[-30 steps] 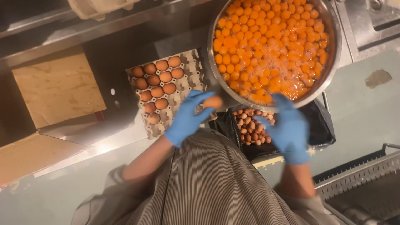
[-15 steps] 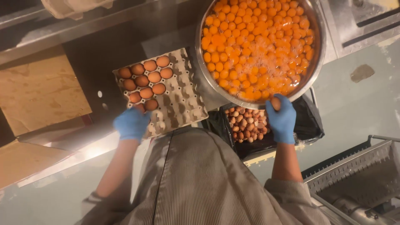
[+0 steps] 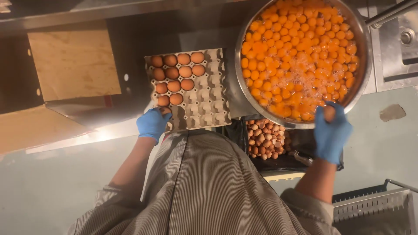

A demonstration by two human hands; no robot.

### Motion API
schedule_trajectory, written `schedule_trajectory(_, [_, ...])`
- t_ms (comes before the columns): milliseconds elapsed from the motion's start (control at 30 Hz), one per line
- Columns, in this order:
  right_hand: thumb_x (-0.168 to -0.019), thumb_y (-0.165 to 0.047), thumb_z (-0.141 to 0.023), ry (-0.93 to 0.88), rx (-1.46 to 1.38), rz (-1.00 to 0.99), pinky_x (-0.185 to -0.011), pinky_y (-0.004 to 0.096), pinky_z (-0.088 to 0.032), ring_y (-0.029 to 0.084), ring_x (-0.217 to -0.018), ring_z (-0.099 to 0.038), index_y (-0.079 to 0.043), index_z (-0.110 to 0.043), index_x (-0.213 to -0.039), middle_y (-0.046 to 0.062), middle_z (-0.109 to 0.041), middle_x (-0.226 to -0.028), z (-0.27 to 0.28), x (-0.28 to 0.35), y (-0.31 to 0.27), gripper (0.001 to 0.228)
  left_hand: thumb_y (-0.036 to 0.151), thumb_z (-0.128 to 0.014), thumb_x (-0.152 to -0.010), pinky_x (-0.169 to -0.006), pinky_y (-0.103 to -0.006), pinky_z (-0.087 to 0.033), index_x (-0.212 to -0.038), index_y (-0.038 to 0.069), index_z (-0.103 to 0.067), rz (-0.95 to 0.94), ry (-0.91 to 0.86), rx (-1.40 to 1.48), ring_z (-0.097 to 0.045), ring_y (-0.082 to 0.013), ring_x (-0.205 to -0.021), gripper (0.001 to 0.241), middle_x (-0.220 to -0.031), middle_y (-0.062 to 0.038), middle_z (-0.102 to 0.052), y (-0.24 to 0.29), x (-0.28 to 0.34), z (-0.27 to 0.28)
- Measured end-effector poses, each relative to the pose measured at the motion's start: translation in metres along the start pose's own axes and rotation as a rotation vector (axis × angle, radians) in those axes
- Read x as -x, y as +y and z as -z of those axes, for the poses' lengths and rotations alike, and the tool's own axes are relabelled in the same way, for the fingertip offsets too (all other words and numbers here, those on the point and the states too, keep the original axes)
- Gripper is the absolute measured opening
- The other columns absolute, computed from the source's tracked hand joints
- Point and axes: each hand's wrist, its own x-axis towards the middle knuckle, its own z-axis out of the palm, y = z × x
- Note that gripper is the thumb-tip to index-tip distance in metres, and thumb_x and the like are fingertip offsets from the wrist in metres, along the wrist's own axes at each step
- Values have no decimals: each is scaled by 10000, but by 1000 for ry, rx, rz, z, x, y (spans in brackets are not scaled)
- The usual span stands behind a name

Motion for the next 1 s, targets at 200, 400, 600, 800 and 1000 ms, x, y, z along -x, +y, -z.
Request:
schedule_trajectory(200, [-1035,-357,-794,73,88,-185,-902,477,-568,395,-1042,-735,-79,-729,-1204,227,-741,-1096,56,28,1,332,560,-681,-869,-639,-450,-562,-952,106,-727,-39,47,56,-727,-316,-756,464,-868,-117,-738,23,13,68])
schedule_trajectory(400, [-795,-319,-856,-264,248,50,-914,515,-522,424,-1138,-645,-43,-630,-1398,240,-666,-1336,53,37,-51,701,502,-778,-820,-646,-400,-551,-972,46,-697,-342,5,682,-698,-283,-714,487,-834,-108,-700,117,28,145])
schedule_trajectory(600, [-669,-300,-884,-588,-178,128,-774,382,-558,266,-812,-721,-166,-665,-1292,125,-622,-1382,9,47,-153,674,478,-749,-881,-738,-400,-568,-1053,92,-716,-731,-205,830,-716,-293,-831,424,-931,-123,-725,213,51,157])
schedule_trajectory(800, [-907,-226,-834,-3,-277,26,-885,380,-587,293,-1013,-746,-95,-680,-1280,150,-731,-1156,-30,37,-52,424,440,-743,-870,-738,-422,-568,-1166,88,-693,-671,-67,641,-726,-309,-867,463,-1013,-121,-731,159,3,121])
schedule_trajectory(1000, [-867,-216,-825,-10,-279,-21,-836,402,-583,360,-939,-745,-55,-665,-1155,191,-720,-1035,-13,20,-24,367,430,-769,-876,-779,-457,-556,-1100,95,-652,-441,197,-33,-681,-320,-931,419,-993,-126,-671,55,-41,55])
